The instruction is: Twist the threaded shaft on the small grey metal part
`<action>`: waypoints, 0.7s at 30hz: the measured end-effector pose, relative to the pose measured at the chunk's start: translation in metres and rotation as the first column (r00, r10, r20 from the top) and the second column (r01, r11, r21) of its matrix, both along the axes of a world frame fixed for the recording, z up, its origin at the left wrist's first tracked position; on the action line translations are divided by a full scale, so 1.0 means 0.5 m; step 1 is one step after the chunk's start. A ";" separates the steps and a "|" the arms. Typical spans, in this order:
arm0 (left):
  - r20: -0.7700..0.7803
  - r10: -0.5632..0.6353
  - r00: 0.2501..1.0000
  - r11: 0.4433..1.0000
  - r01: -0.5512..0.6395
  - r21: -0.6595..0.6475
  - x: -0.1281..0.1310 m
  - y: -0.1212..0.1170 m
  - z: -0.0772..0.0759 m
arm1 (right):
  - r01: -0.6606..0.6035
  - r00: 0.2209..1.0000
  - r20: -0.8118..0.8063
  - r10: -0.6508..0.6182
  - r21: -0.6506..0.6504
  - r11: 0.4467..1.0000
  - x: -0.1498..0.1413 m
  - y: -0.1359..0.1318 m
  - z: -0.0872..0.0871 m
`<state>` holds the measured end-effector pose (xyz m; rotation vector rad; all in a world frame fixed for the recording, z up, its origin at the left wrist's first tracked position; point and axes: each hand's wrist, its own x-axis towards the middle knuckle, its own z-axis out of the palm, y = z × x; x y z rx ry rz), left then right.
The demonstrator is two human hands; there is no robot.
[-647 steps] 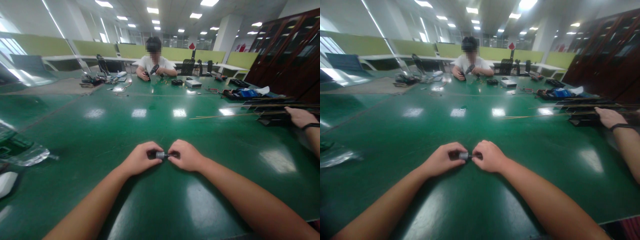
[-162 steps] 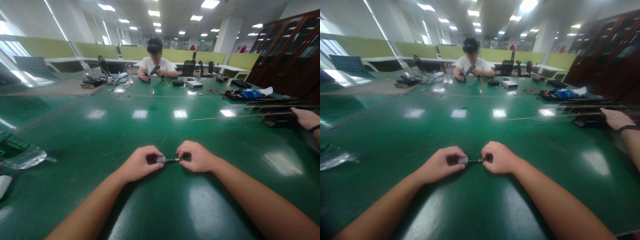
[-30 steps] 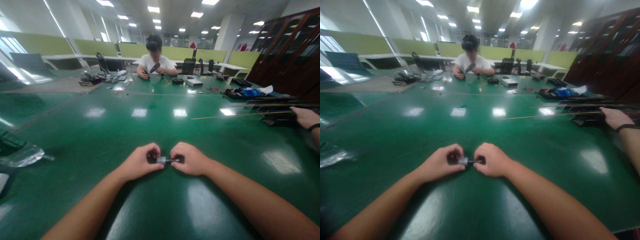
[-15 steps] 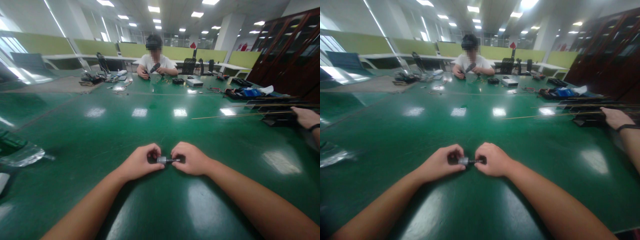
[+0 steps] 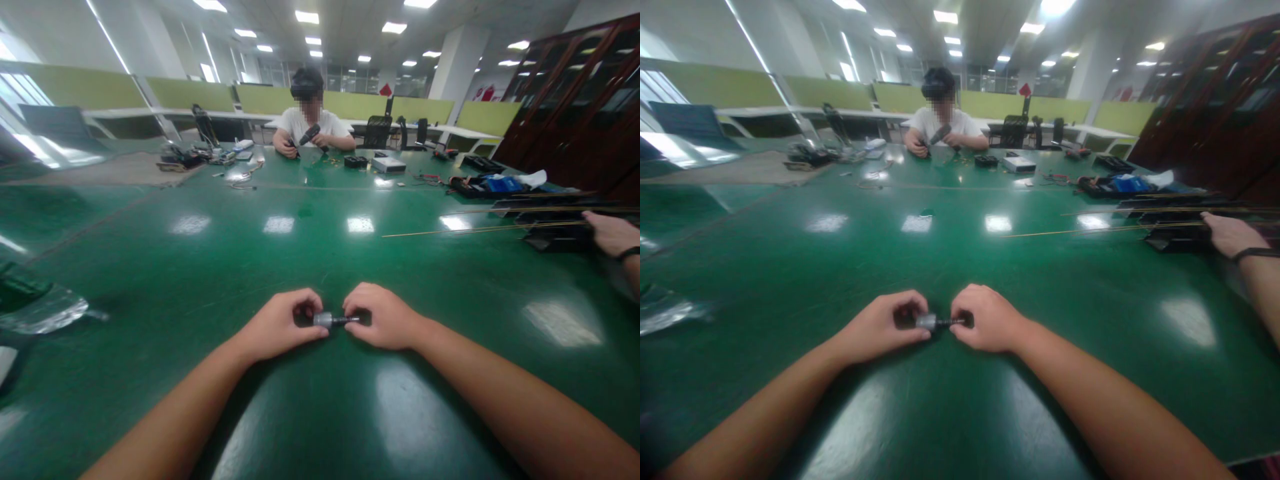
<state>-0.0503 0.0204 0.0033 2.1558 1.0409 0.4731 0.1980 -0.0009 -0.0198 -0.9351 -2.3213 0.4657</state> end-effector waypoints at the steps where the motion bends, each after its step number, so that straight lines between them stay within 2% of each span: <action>1: 0.002 0.004 1.000 1.000 -0.004 0.007 0.000 0.000 0.001 | 0.001 1.000 0.002 -0.001 -0.001 1.000 0.000 0.000 0.000; 21: 0.002 0.000 1.000 1.000 0.000 -0.006 0.001 0.000 0.003 | 0.021 0.999 0.031 -0.021 0.000 1.000 0.008 -0.001 0.003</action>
